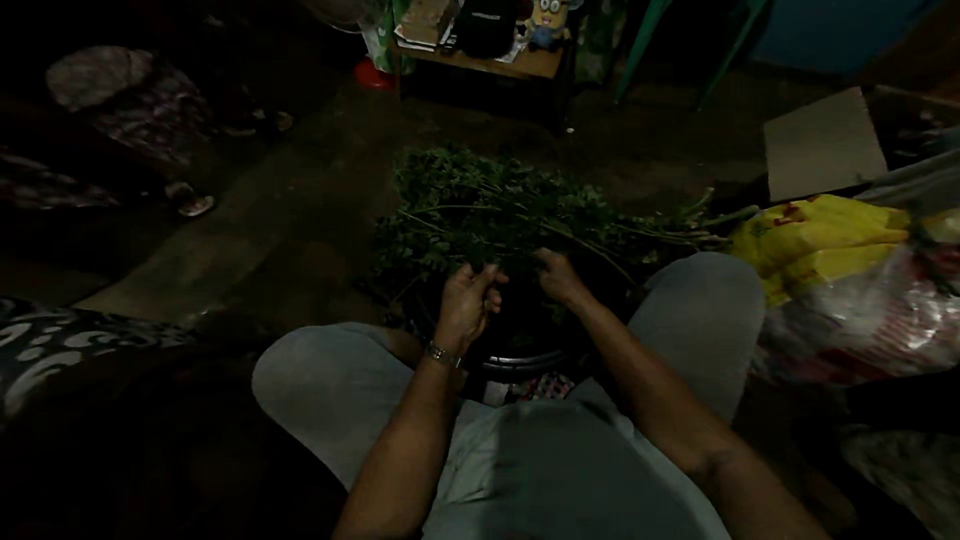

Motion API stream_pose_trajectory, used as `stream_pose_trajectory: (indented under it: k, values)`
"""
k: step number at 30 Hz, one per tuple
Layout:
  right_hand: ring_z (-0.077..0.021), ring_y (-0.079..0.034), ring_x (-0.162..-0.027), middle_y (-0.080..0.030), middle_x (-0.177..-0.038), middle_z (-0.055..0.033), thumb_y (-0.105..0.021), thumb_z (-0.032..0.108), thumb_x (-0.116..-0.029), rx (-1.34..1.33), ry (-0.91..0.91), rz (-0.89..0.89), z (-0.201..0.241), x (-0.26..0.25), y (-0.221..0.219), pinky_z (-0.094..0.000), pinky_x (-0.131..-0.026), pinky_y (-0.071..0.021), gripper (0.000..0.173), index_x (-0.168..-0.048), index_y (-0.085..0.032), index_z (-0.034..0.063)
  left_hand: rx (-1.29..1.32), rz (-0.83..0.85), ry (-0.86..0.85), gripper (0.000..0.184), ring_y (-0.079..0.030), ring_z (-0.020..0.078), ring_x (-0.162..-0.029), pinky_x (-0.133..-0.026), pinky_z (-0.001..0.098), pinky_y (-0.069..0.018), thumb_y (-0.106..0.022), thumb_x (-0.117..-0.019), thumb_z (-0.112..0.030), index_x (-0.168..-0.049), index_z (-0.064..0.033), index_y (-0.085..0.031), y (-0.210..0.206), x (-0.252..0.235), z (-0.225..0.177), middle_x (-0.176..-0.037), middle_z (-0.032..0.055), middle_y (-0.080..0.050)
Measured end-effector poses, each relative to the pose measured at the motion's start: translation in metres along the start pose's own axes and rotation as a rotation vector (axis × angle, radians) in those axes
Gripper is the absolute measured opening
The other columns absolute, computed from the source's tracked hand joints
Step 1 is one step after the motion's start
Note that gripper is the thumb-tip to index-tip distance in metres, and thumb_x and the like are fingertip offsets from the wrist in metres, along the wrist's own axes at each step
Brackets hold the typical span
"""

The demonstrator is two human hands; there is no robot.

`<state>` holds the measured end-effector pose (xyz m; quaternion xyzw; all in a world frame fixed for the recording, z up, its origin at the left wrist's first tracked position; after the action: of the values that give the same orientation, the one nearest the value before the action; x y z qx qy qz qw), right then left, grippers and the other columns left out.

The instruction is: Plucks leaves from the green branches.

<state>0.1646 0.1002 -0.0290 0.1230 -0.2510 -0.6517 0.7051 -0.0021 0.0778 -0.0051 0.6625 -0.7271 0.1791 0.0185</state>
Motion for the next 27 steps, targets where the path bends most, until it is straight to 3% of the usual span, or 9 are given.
stream_pose_trajectory:
  k: [3,7,10,12,15,18,20,23,27]
  values:
    - [-0.0335,-0.063,-0.117,-0.064,-0.129,-0.0243,-0.047,0.009,-0.1087,-0.173,-0.008,-0.275,0.001,0.014,0.039,-0.0474,-0.103,-0.0487,0.031,-0.130,-0.062,-0.0065,0.024,0.019,-0.021,0.009,-0.056,0.0024,-0.050,-0.047,0.0144,-0.0480,-0.051,-0.1061,-0.006,-0.105,-0.0021,-0.058,-0.001,0.001,-0.002,-0.082,0.0047,-0.070]
    - [-0.0156,-0.058,-0.080,-0.061,-0.100,-0.0116,-0.045,0.025,-0.1109,-0.374,-0.008,-0.515,0.002,0.048,0.063,-0.0340,-0.071,-0.0509,0.032,-0.125,-0.059,0.0009,0.044,0.022,-0.025,0.009,-0.057,0.0029,-0.051,-0.048,0.0148,-0.0489,-0.051,-0.1060,-0.006,-0.102,-0.0025,-0.057,-0.005,0.003,-0.004,-0.081,0.0042,-0.070]
    - [-0.0068,-0.055,-0.077,-0.059,-0.094,-0.0058,-0.046,0.022,-0.1103,-0.393,0.096,-0.581,0.016,0.064,0.069,-0.0258,-0.071,-0.0493,0.028,-0.117,-0.061,-0.0004,0.054,0.021,-0.021,0.008,-0.057,0.0030,-0.052,-0.050,0.0151,-0.0495,-0.050,-0.1061,-0.006,-0.104,-0.0030,-0.057,-0.006,0.005,-0.001,-0.082,0.0039,-0.070]
    - [-0.0027,-0.056,-0.076,-0.060,-0.091,-0.0040,-0.049,0.017,-0.1086,-0.357,0.211,-0.568,0.028,0.070,0.070,-0.0208,-0.071,-0.0499,0.024,-0.109,-0.063,-0.0022,0.093,-0.002,0.015,0.008,-0.057,0.0029,-0.053,-0.049,0.0147,-0.0485,-0.052,-0.1059,-0.008,-0.106,-0.0041,-0.058,-0.006,0.005,0.004,-0.085,0.0039,-0.069]
    - [-0.0028,-0.056,-0.074,-0.060,-0.089,-0.0052,-0.054,0.011,-0.1048,-0.278,0.335,-0.410,0.044,0.070,0.059,-0.0193,-0.069,-0.0501,0.019,-0.100,-0.064,-0.0045,0.225,-0.012,0.083,0.007,-0.053,0.0015,-0.056,-0.051,0.0136,-0.0465,-0.052,-0.1059,-0.010,-0.107,-0.0086,-0.059,-0.007,0.001,0.015,-0.087,0.0004,-0.065]
    - [-0.0100,-0.062,-0.081,-0.065,-0.095,-0.0092,-0.059,0.012,-0.1025,-0.164,0.326,-0.169,0.047,0.063,0.033,-0.0276,-0.075,-0.0549,0.019,-0.100,-0.070,-0.0028,0.324,-0.010,0.131,0.005,-0.050,0.0009,-0.056,-0.051,0.0127,-0.0453,-0.053,-0.1055,-0.011,-0.105,-0.0107,-0.058,-0.008,0.000,0.023,-0.085,-0.0013,-0.060]
    - [-0.0186,-0.065,-0.091,-0.066,-0.104,-0.0134,-0.059,0.014,-0.1028,-0.101,0.260,-0.067,0.043,0.060,0.019,-0.0366,-0.083,-0.0560,0.021,-0.110,-0.071,-0.0019,0.335,-0.006,0.154,0.006,-0.050,0.0007,-0.056,-0.050,0.0122,-0.0446,-0.054,-0.1049,-0.011,-0.103,-0.0099,-0.059,-0.010,0.000,0.026,-0.085,-0.0007,-0.060]
    - [-0.0211,-0.066,-0.092,-0.066,-0.115,-0.0160,-0.056,0.016,-0.1052,-0.098,0.144,-0.108,0.034,0.057,0.017,-0.0388,-0.084,-0.0568,0.026,-0.124,-0.065,-0.0003,0.338,-0.010,0.167,0.007,-0.052,0.0012,-0.057,-0.050,0.0127,-0.0453,-0.054,-0.1043,-0.010,-0.101,-0.0090,-0.060,-0.012,0.002,0.027,-0.084,-0.0004,-0.061]
    - [-0.0179,-0.062,-0.083,-0.062,-0.106,-0.0135,-0.057,0.014,-0.1049,-0.130,0.149,-0.207,0.033,0.058,0.027,-0.0354,-0.076,-0.0552,0.019,-0.113,-0.065,-0.0009,0.326,-0.025,0.174,0.008,-0.054,0.0019,-0.058,-0.053,0.0137,-0.0481,-0.054,-0.1046,-0.010,-0.101,-0.0081,-0.061,-0.012,0.003,0.026,-0.084,-0.0002,-0.063]
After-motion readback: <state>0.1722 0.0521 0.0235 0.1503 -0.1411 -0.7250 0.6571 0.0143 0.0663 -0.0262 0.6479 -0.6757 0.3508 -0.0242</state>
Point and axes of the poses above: each hand's wrist, its own x-axis away from the middle knuckle, its own y-axis out of the back of the hand, z = x × y, the point moved 9 cm from there along -x, towards the middle knuckle
